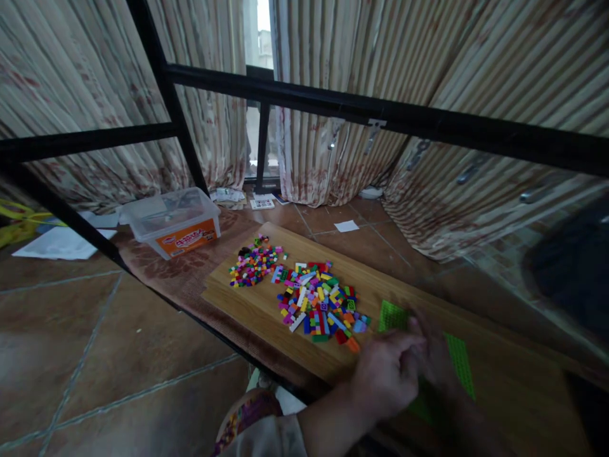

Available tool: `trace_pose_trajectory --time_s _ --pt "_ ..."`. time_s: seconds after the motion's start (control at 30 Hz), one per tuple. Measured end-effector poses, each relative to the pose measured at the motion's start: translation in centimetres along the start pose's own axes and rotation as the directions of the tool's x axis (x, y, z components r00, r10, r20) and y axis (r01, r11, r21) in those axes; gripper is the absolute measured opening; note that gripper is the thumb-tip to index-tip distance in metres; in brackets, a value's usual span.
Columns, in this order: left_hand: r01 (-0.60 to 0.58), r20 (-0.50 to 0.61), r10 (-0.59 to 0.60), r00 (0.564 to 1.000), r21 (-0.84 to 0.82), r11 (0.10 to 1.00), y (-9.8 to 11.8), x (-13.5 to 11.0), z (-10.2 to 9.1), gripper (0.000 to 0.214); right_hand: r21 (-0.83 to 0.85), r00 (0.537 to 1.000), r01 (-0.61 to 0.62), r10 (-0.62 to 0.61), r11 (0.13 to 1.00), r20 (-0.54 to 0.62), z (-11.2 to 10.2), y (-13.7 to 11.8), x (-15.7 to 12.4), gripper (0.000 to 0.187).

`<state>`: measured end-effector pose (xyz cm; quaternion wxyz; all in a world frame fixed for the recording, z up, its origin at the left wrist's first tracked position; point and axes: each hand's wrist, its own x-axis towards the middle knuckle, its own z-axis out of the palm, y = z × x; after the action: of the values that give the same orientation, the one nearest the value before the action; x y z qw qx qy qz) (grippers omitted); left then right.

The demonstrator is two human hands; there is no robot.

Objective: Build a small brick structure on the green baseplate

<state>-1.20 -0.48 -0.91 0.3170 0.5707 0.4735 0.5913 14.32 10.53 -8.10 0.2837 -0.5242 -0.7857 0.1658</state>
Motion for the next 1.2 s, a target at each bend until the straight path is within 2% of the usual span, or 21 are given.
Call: trace_pose_trajectory --time_s 0.07,0.13,0.2,0.27,0.37,0.47,0.57,0.63,0.77,0.83,0.97,1.2 --pt "0.036 -0.089 -0.04 0.995 -0.047 0.998 -0.2 0.8 -1.2 0.029 0.243 0.984 -0.11 0.14 0.964 -0.109 -1.3 -0.4 0.5 0.058" --pt "0.099 -0.222 -0.123 0.967 -0.116 0.988 -0.6 1.8 -2.6 0.026 0.385 0.932 -0.189 0.289 0.903 -0.22 -3.2 -1.2 1.2 0.055" --pt "0.126 -0.342 -0.175 0.923 -0.161 0.979 -1.0 2.8 -4.0 0.023 0.498 0.895 -0.116 0.308 0.859 -0.322 -5.3 -2.2 2.2 0.05" --pt "0.124 -0.419 -0.193 0.887 -0.187 0.975 -1.3 3.4 -5.1 0.022 0.543 0.848 -0.035 0.312 0.839 -0.428 -7.3 -3.4 3.1 0.043" --pt "0.109 -0.458 -0.195 0.867 -0.207 0.972 -1.1 3.8 -6.3 0.021 0.546 0.813 0.011 0.31 0.838 -0.493 -8.9 -5.0 3.8 0.038" --pt "0.078 -0.505 -0.171 0.846 -0.199 0.977 -0.9 4.1 -6.9 0.02 0.488 0.859 0.016 0.238 0.872 -0.454 -8.5 -6.2 3.8 0.037" --pt "0.069 -0.534 -0.172 0.828 -0.208 0.976 -1.0 4.3 -7.1 0.02 0.343 0.91 0.002 0.14 0.939 -0.391 -7.1 -6.4 3.3 0.039" --pt "0.071 -0.528 -0.175 0.831 -0.211 0.975 -1.0 4.4 -7.1 0.02 0.226 0.936 -0.05 0.124 0.973 -0.328 -6.3 -5.8 2.6 0.041" --pt "0.076 -0.508 -0.175 0.843 -0.211 0.975 -0.9 4.3 -7.2 0.02 0.044 0.982 -0.15 0.154 0.988 -0.109 -5.1 -3.2 -0.3 0.045" --pt "0.085 -0.51 -0.184 0.84 -0.211 0.974 -0.8 4.3 -7.3 0.02 0.006 0.992 -0.113 0.113 0.994 -0.049 -4.7 -1.8 -2.3 0.041" --pt "0.09 -0.51 -0.189 0.839 -0.213 0.973 -0.8 4.3 -7.3 0.02 -0.079 0.998 -0.043 0.04 0.996 -0.048 -3.8 -0.2 -5.5 0.031" --pt "0.098 -0.497 -0.205 0.843 -0.234 0.967 -1.1 4.3 -7.2 0.021 -0.234 0.993 0.115 -0.117 0.965 0.006 -2.8 0.5 -6.7 0.032"
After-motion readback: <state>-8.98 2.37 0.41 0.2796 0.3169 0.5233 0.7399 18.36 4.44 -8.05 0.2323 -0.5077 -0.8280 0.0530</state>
